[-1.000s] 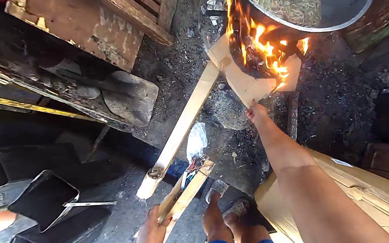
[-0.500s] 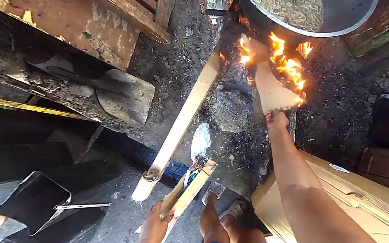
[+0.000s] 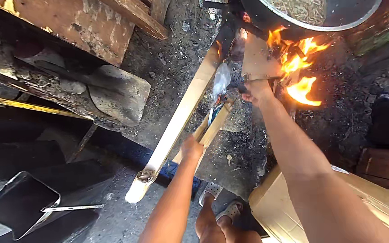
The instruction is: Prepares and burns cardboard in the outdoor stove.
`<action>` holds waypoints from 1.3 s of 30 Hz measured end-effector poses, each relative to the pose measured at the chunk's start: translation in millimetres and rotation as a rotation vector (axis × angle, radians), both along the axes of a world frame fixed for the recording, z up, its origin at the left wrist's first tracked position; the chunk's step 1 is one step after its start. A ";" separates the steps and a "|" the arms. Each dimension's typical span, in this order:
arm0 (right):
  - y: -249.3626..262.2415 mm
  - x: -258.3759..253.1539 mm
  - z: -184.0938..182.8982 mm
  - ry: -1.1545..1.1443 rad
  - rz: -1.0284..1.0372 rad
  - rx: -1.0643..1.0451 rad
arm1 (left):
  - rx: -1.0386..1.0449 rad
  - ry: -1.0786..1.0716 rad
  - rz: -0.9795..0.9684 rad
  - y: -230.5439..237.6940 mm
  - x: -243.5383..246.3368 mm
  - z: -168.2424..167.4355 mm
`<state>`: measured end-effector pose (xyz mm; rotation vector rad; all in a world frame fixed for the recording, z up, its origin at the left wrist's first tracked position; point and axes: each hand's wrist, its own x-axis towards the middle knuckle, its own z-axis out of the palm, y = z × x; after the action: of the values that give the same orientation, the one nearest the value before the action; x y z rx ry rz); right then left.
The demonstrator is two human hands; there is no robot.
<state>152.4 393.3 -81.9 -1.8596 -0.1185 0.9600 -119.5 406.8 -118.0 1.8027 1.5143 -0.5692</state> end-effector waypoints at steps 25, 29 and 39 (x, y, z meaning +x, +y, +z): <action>-451.6 -201.8 -53.9 0.392 0.314 -0.481 | 0.419 -0.354 0.091 25.8 174.9 -30.3; -451.0 -210.2 -52.7 0.377 0.375 -0.502 | 0.223 -0.264 0.321 16.5 146.3 -60.9; -450.2 -212.1 -44.8 0.287 0.496 -0.606 | 0.228 -0.440 0.298 34.6 124.2 -69.4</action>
<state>-59.7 -56.9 -126.8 -2.2588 -0.1255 1.7459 4.6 441.3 -187.4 1.6779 1.5342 0.1458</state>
